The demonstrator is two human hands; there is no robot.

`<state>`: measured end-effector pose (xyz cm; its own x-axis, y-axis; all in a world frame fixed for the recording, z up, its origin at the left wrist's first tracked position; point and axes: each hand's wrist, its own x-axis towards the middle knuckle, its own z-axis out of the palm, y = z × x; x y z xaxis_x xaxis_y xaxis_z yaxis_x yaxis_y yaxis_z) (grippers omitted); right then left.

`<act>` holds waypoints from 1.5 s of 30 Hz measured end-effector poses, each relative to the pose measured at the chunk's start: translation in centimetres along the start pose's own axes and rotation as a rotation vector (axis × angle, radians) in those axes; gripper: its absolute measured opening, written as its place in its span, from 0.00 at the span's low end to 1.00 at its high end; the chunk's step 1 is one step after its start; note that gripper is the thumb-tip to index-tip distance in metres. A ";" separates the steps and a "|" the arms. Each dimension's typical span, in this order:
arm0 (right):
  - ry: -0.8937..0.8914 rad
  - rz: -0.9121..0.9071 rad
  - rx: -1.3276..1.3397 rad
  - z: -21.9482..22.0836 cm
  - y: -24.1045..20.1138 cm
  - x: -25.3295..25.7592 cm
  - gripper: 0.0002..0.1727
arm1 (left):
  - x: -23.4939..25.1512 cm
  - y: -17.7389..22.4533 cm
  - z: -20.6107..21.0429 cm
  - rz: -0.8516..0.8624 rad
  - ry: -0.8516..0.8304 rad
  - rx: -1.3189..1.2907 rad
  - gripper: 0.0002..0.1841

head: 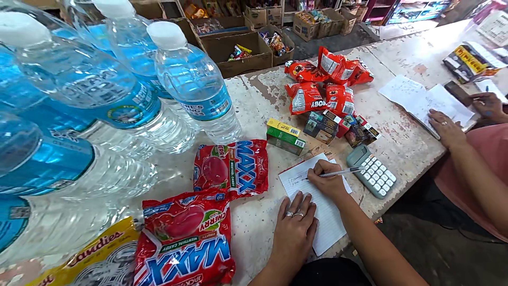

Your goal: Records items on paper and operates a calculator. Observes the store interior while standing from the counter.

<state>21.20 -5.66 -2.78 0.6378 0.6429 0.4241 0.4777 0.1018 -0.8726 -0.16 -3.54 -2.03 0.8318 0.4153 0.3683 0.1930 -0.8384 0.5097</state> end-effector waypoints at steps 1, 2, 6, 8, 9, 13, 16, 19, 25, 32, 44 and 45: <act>0.027 0.009 0.021 -0.2 -0.1 0.2 0.14 | 0.0 0.0 0.0 0.000 0.003 0.005 0.18; 0.046 0.023 0.032 -0.4 -0.2 0.4 0.14 | 0.1 0.0 0.0 0.001 0.008 0.009 0.18; -0.016 0.096 -0.013 -1.4 0.1 0.9 0.14 | -0.1 -0.1 0.2 0.004 0.028 -0.001 0.18; -0.044 0.051 -0.008 -1.5 0.5 0.6 0.15 | -0.1 -0.2 0.2 0.007 0.027 -0.010 0.18; -0.048 0.022 -0.008 -1.4 0.7 0.5 0.15 | -0.1 -0.2 0.2 0.008 0.029 -0.011 0.18; -0.049 -0.001 -0.069 -1.3 1.0 0.2 0.16 | -0.1 -0.2 0.2 0.005 0.019 -0.011 0.18; -0.036 0.016 -0.051 -1.2 0.8 0.2 0.17 | -0.1 -0.2 0.2 0.005 0.018 -0.014 0.18; -0.021 0.025 -0.073 -1.1 0.7 0.1 0.16 | -0.2 -0.2 0.1 0.005 0.011 -0.011 0.18; -0.023 0.012 -0.056 -1.2 0.9 0.0 0.16 | -0.1 -0.2 0.1 0.010 0.011 -0.006 0.18; -0.012 0.006 -0.118 -1.2 1.1 0.0 0.16 | -0.1 -0.2 0.1 0.010 0.014 -0.010 0.18; -0.025 -0.001 -0.095 -1.4 1.6 0.1 0.16 | -0.2 -0.3 0.3 0.013 0.023 -0.007 0.18; -0.029 0.002 -0.075 -1.4 1.5 0.3 0.16 | -0.2 -0.3 0.3 0.014 0.027 -0.006 0.18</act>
<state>22.94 -6.41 -3.59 0.6216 0.6647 0.4144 0.5212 0.0439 -0.8523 -0.18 -3.48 -2.48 0.8198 0.4132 0.3965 0.1785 -0.8422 0.5087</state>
